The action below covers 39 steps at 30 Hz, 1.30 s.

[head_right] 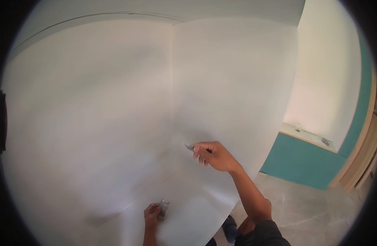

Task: The person applies putty to the seams and joints of white wooden furniture using a small metal scraper.

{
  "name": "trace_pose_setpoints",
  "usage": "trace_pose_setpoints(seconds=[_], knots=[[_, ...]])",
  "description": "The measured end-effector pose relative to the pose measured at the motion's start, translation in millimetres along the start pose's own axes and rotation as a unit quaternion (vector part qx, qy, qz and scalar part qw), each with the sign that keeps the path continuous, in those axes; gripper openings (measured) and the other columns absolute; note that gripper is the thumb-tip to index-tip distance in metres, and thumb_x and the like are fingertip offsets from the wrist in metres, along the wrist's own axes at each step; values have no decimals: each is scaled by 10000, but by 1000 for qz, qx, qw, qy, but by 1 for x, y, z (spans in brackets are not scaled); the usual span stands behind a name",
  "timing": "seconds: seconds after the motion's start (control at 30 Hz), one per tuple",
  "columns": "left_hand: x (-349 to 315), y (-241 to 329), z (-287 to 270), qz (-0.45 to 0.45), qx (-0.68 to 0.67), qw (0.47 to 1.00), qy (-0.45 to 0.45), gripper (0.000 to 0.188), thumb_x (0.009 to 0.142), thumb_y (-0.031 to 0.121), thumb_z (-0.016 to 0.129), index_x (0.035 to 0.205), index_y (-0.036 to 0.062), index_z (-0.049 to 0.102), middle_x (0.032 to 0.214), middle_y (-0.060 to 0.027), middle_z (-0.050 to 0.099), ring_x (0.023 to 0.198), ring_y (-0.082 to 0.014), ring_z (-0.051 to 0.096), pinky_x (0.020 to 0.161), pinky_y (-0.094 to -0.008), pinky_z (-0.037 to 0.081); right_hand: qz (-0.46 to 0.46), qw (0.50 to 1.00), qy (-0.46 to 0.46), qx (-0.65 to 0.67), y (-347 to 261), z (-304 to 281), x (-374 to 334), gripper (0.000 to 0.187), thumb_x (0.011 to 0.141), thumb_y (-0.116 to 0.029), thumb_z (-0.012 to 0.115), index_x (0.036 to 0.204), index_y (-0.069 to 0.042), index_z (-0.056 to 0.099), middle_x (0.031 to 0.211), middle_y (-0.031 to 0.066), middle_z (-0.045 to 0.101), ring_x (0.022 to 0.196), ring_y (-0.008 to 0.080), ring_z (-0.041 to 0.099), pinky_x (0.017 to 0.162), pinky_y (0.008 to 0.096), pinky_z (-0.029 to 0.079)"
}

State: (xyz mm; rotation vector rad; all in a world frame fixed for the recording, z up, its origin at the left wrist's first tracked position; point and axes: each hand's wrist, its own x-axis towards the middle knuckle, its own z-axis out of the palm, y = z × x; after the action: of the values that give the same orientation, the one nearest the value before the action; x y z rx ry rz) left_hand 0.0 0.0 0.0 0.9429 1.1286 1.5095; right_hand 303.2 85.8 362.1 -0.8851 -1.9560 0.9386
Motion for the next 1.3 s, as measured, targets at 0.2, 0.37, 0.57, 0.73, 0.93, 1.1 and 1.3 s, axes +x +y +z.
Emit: trace_pose_setpoints(seconds=[0.2,0.37,0.57,0.73,0.93,1.1,1.3], knots=[[-31,-1,47,-6,-75,997,35,164,871,64,693,1024,12,664,901,-56,680,804,-162,650,724,-288,520,29,996,29,-79,3,-36,-50,321,1061,-264,532,1163,-18,712,824,44,690,663,95,590,576,254,480],[12,-17,-26,-25,-37,998,-34,294,931,204,713,1154,23,650,852,-84,701,547,-122,576,433,-242,440,58,992,104,-32,30,-5,-76,297,1057,-261,540,1175,-48,710,817,15,674,684,81,578,590,237,458],[27,18,-9,-60,-80,995,-14,207,975,171,647,1138,45,624,778,-49,640,533,-122,542,458,-258,453,40,995,68,-56,38,-20,-83,277,1039,-238,583,1202,-49,704,892,26,706,737,93,578,653,264,473],[69,69,80,-22,-175,971,-162,200,952,117,615,1103,13,534,951,-158,667,704,-295,706,597,-362,589,-17,1000,-4,-22,54,-18,-59,275,1031,-204,592,1218,-28,689,969,67,712,822,130,594,750,294,496],[47,149,151,-35,-184,938,-292,242,1034,199,540,1178,29,444,936,-229,700,720,-297,728,647,-375,611,-31,990,-79,-116,19,-15,-51,268,1010,-158,608,1228,-20,681,990,116,711,837,183,627,775,309,496],[34,183,154,-67,-166,941,-286,262,1031,191,547,1192,-15,532,916,-197,713,718,-250,726,671,-344,605,-27,988,-102,-111,-4,-18,-52,253,1003,-124,610,1222,-23,687,995,121,715,831,188,633,757,315,493],[34,195,154,-84,-205,938,-266,227,1007,119,543,1151,-45,605,913,-169,718,720,-213,714,668,-327,600,-51,983,-125,-124,-1,-23,-27,251,1001,-123,612,1213,-15,690,985,126,711,823,189,640,749,306,494]])
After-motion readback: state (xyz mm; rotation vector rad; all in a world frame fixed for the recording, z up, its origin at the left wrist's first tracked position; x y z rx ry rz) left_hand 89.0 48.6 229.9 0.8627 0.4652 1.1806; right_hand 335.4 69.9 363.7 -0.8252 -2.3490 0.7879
